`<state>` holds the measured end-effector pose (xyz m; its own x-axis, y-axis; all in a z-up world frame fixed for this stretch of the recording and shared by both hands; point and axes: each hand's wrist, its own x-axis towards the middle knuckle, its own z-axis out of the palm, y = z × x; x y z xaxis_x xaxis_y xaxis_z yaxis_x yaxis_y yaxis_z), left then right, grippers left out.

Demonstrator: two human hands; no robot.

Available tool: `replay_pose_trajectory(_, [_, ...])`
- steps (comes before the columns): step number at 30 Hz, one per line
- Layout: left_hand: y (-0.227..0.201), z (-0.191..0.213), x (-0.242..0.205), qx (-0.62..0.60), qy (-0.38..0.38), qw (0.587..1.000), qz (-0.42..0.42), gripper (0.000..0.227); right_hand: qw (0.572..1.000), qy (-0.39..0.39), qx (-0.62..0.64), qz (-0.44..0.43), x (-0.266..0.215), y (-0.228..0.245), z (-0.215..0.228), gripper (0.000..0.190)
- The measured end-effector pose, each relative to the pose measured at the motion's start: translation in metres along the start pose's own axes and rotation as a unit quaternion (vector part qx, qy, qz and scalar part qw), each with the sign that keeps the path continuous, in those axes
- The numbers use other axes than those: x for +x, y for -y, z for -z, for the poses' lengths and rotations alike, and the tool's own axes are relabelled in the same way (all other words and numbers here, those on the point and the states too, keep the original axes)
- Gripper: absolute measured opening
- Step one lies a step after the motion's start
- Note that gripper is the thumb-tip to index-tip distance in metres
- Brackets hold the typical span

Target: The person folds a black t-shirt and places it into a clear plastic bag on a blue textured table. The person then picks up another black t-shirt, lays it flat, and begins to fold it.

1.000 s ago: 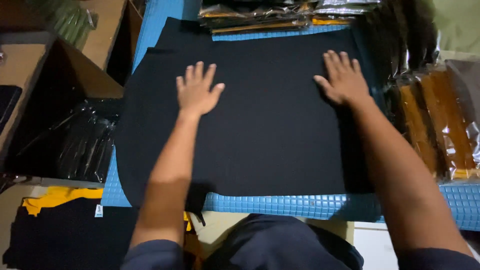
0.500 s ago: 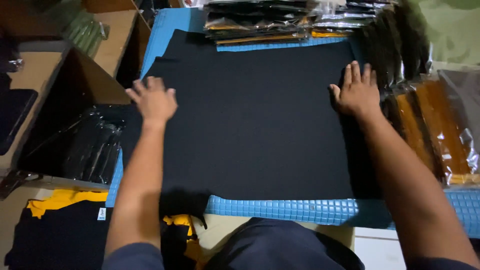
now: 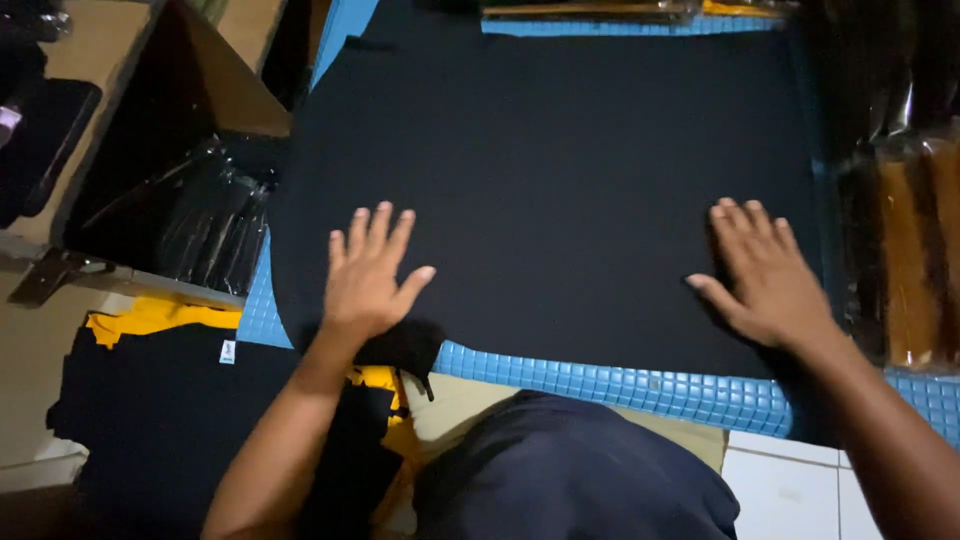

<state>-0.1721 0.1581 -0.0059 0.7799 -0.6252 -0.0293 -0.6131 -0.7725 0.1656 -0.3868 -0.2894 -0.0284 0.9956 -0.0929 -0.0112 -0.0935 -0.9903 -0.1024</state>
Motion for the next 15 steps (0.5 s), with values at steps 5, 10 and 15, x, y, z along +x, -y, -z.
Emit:
replay_pose_trajectory(5, [-0.006,-0.001,-0.052,-0.067,-0.173,0.978,-0.09,0.064,0.996,-0.082,-0.037,-0.009,-0.034,0.008,0.002,0.077])
replay_pose_trajectory(10, [-0.012,0.001,-0.07,-0.045,-0.224,0.962,-0.15,0.044,0.982,-0.133,0.013,0.137,-0.048,0.081,0.017,0.082])
replay_pose_trajectory(15, [-0.009,-0.029,-0.073,-0.031,-0.184,0.971,-0.149,0.045,0.951,-0.209,0.013,0.228,-0.044,0.109,-0.009,0.041])
